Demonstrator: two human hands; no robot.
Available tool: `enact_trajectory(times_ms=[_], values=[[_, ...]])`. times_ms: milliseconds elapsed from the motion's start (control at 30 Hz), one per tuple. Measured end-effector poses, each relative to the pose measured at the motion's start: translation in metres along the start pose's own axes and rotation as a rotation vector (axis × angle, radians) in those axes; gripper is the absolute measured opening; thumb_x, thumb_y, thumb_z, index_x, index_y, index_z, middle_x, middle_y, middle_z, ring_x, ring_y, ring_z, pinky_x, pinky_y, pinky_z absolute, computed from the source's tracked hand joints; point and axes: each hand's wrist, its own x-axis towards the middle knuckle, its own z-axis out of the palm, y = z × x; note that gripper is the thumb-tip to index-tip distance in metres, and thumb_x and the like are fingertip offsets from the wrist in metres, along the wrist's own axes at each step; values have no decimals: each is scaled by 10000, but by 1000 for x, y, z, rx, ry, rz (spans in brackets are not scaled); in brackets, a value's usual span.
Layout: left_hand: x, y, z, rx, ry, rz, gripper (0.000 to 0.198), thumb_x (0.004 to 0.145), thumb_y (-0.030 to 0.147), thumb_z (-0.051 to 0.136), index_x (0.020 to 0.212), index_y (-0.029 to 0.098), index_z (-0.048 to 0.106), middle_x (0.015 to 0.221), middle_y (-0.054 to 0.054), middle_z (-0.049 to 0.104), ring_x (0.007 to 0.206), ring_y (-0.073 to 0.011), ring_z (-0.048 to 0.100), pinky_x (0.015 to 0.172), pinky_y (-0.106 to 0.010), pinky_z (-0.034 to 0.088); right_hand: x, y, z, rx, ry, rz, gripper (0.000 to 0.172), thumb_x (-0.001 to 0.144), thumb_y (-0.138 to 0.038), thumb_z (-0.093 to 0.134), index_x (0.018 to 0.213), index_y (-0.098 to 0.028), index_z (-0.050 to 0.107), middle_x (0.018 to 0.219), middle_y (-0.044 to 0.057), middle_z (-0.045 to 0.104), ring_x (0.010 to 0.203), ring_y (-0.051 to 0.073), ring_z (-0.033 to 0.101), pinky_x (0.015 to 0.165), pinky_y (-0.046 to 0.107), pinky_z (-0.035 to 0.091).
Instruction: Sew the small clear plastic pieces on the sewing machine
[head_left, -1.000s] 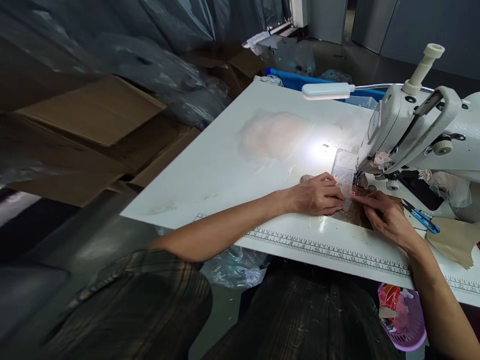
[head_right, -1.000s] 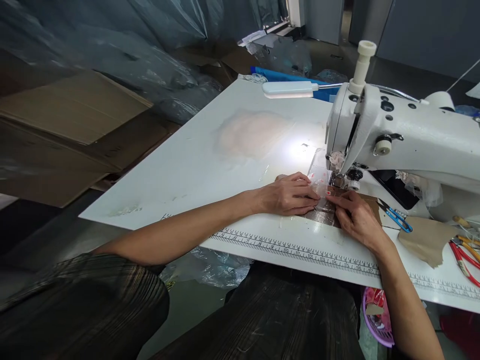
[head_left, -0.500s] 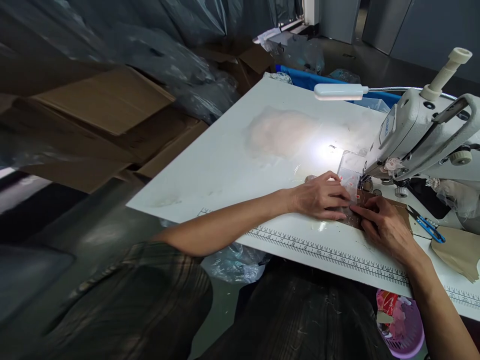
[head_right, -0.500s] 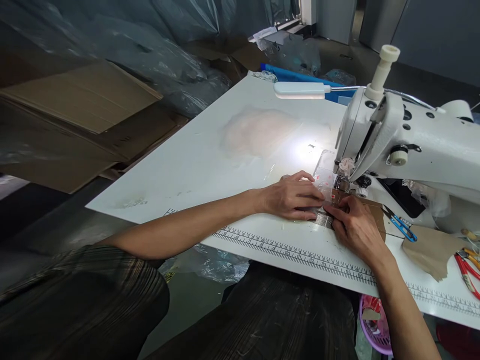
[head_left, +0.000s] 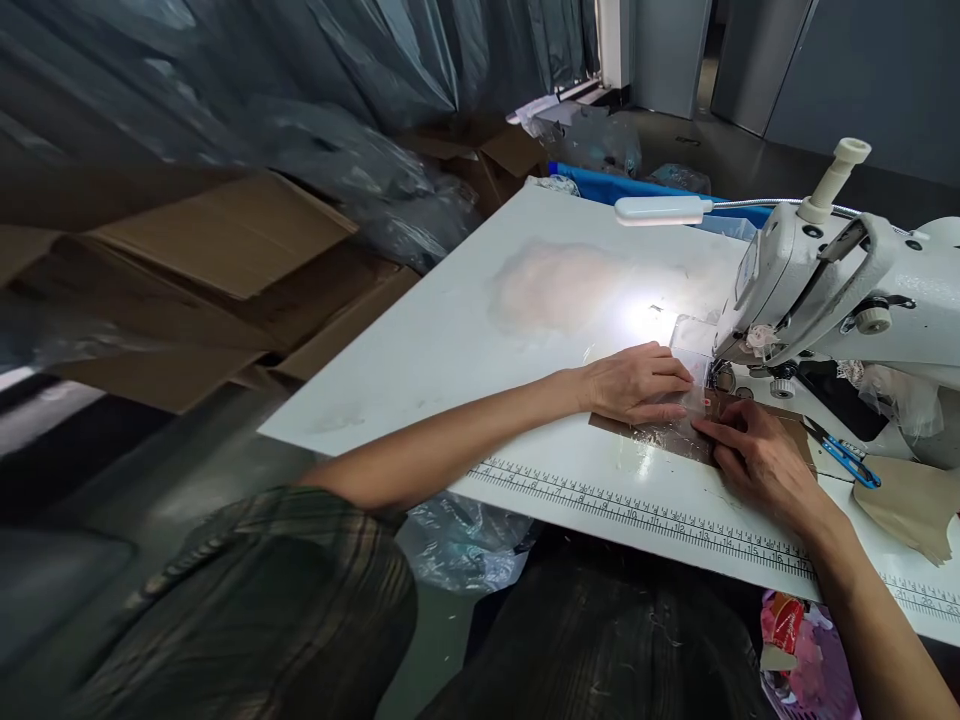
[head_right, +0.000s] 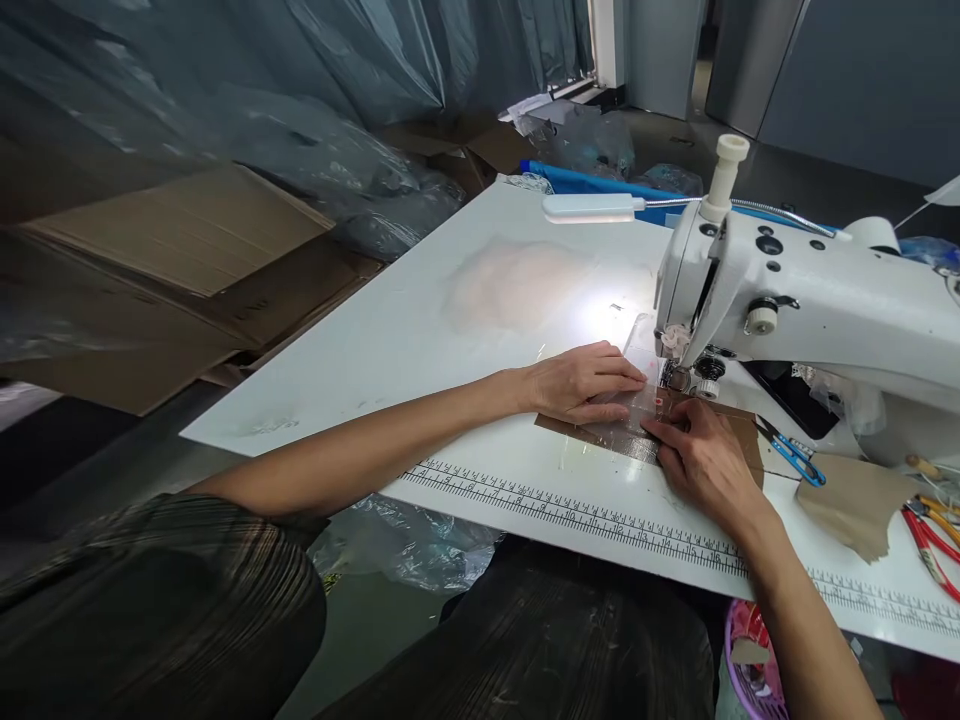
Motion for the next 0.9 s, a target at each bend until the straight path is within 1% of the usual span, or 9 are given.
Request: enact_trajectory(times_ms=[100,267,400,467,600,700,800,900], values=[[-5,0,4,-43,65,23,361,1020,375,456,1104,78,643,1072,-163,701,934,-196,625,822,-355,522,0,0,1,-2,14,-2,378,902,-188,498,1199,-277,714,1036,109,592,920,220,596,753,371,549],[-6,1,7,-61,43,-1,334,1009,357,480,1115,82,638,1068,-172,690,966,-197,629,841,-371,549,-1,0,2,-4,15,0,386,900,-179,501,1210,-284,707,1035,105,595,925,224,599,760,372,546],[-5,2,6,-33,77,32,354,1013,355,471,1102,52,633,1033,-176,685,924,-199,627,820,-355,546,-1,-1,1,-2,10,2,386,908,-184,486,1206,-289,708,1040,106,594,916,221,597,751,369,542],[-5,3,6,-10,82,35,377,1021,369,449,1129,52,622,1016,-169,683,897,-198,618,805,-350,540,-1,-1,1,-3,13,1,381,907,-187,488,1199,-285,711,1036,109,593,910,221,596,745,371,540],[-3,6,4,58,26,-16,446,1040,444,367,1205,97,594,1010,-139,674,837,-195,578,768,-348,512,-1,-1,3,-17,28,2,373,900,-187,496,1183,-286,718,1027,105,598,914,219,596,752,373,542],[-1,9,2,129,-10,-38,474,1042,476,329,1172,122,615,1019,-124,663,802,-196,550,732,-342,461,-1,-1,4,-16,45,-3,361,907,-193,494,1178,-268,721,1014,108,598,906,223,599,737,374,545],[2,14,0,178,-48,-80,456,1041,464,331,1127,139,638,1043,-109,659,790,-190,540,741,-340,413,-1,-1,4,-13,58,-15,353,914,-196,491,1174,-251,723,1000,111,594,901,226,597,733,377,541],[6,17,-2,222,-112,-94,429,1024,457,376,1102,141,655,1161,-115,654,828,-200,550,757,-351,381,-1,-2,3,-9,56,-21,354,918,-197,481,1171,-250,723,1006,112,593,901,222,590,743,378,538]])
